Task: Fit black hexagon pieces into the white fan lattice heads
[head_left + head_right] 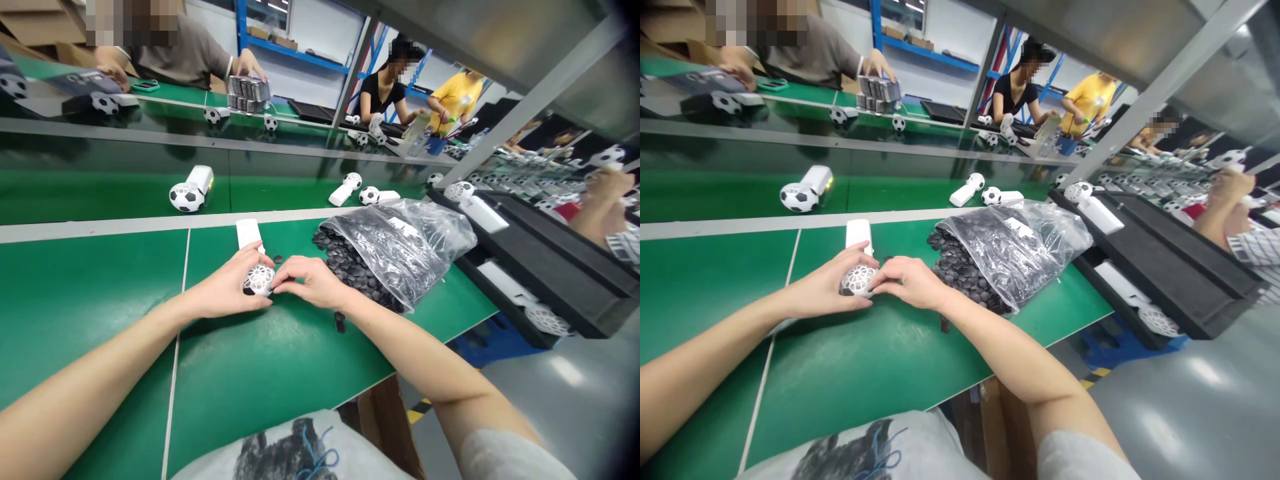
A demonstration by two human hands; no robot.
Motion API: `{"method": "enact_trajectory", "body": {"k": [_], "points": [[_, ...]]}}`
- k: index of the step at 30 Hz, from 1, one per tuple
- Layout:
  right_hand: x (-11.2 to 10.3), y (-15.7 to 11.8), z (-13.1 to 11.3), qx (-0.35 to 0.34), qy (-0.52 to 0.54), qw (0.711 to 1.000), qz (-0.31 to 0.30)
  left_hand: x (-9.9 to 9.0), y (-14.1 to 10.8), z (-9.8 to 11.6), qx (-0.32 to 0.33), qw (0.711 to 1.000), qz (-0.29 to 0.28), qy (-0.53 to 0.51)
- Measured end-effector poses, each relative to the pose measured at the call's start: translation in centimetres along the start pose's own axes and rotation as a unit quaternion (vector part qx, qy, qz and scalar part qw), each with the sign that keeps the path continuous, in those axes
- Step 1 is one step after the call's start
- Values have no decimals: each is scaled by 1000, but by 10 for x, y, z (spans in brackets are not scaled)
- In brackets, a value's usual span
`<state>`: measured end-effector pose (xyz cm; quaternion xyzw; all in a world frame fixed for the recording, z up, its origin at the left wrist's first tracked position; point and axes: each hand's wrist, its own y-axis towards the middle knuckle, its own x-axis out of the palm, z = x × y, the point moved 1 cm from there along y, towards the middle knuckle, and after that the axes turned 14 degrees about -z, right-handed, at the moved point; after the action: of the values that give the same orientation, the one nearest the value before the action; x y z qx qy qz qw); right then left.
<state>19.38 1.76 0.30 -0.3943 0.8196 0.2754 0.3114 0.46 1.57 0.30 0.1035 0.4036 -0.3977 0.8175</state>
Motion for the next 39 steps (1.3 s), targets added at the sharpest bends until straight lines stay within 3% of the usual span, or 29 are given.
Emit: {"method": "enact_trajectory", "body": {"k": [4, 11, 15, 18, 20, 23, 28, 34, 36, 39], "points": [[1, 7, 4, -22, 16, 1000, -8, 5, 2, 2, -7, 999, 39, 0], [-3, 18, 13, 55, 74, 995, -36, 12, 6, 3, 9, 997, 75, 0], [-5, 17, 27, 126, 108, 986, -19, 8, 2, 0, 19, 998, 50, -13], [-8, 15, 40, 193, 11, 981, 24, 5, -7, -5, 21, 999, 27, -2], [-8, 16, 48, 220, -66, 973, 21, 4, -14, -10, -19, 999, 44, 2], [-6, 19, 54, 230, -96, 968, -6, 4, -24, -16, -75, 994, 77, -21], [-9, 27, 54, 239, -76, 968, -23, 1, -32, -18, -58, 994, 70, -56], [-3, 35, 48, 253, -83, 963, -38, 2, -36, -21, -128, 983, 110, -78], [-2, 36, 47, 251, -86, 963, -44, 1, -36, -22, -138, 981, 103, -87], [-5, 31, 45, 241, -78, 966, -54, -4, -37, -22, -101, 987, 67, -101]]}}
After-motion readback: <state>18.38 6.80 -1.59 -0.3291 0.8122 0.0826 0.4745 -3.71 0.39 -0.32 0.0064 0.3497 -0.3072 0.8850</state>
